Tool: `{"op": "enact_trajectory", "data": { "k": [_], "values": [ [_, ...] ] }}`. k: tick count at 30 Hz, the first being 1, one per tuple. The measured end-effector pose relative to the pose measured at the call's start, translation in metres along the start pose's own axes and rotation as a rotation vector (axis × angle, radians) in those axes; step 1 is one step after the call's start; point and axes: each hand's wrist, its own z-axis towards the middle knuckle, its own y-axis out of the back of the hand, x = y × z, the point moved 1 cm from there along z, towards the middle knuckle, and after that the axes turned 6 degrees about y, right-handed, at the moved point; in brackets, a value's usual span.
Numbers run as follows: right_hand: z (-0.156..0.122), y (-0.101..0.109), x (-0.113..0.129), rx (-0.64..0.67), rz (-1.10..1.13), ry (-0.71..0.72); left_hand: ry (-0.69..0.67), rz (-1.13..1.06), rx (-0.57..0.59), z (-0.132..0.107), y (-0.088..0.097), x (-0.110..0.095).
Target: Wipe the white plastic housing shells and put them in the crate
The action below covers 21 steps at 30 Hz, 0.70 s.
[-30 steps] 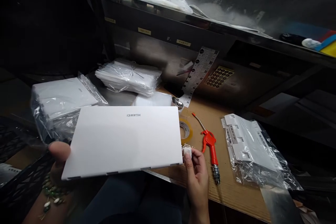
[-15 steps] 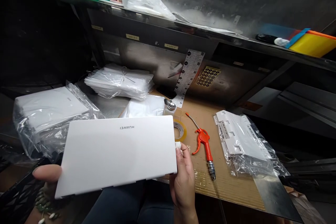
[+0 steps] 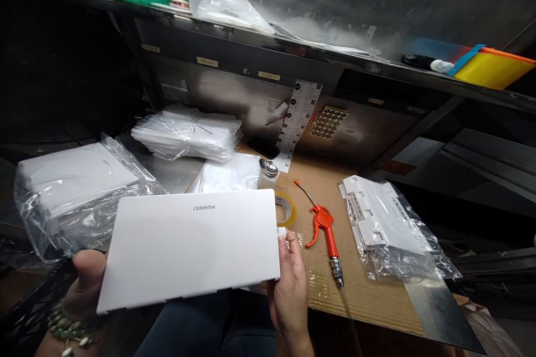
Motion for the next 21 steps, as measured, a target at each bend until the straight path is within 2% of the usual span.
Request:
{"op": "enact_trajectory", "data": {
  "k": [2,3,5,7,9,10,12,15,17,21],
  "values": [
    [0.005,0.007,-0.002,0.061,-0.041,0.071,-0.067,0.067,-0.005,0.007,-0.016,-0.016],
    [0.007,0.01,-0.003,0.111,-0.07,0.13,-0.085,0.102,-0.047,0.011,-0.023,-0.022],
    [0.014,0.017,-0.005,0.228,-0.13,0.256,-0.062,0.163,-0.208,0.016,-0.032,-0.03],
    [0.021,0.021,-0.006,0.313,-0.184,0.37,-0.055,0.219,-0.393,0.017,-0.032,-0.031],
    [0.027,0.022,-0.003,0.333,-0.235,0.512,-0.169,0.379,-0.502,0.014,-0.025,-0.03],
    [0.03,0.022,0.001,0.308,-0.263,0.592,-0.272,0.504,-0.492,0.013,-0.021,-0.03],
    [0.033,0.022,0.01,0.205,-0.299,0.712,-0.485,0.779,-0.396,0.01,-0.013,-0.032],
    [0.031,0.023,0.026,0.084,-0.303,0.725,-0.723,1.053,-0.207,0.01,-0.013,-0.038],
    [0.025,0.021,0.036,0.123,-0.287,0.69,-0.782,1.138,-0.194,0.011,-0.019,-0.043],
    [0.009,0.013,0.046,0.278,-0.252,0.664,-0.804,1.197,-0.178,0.011,-0.033,-0.046]
  ]
}}
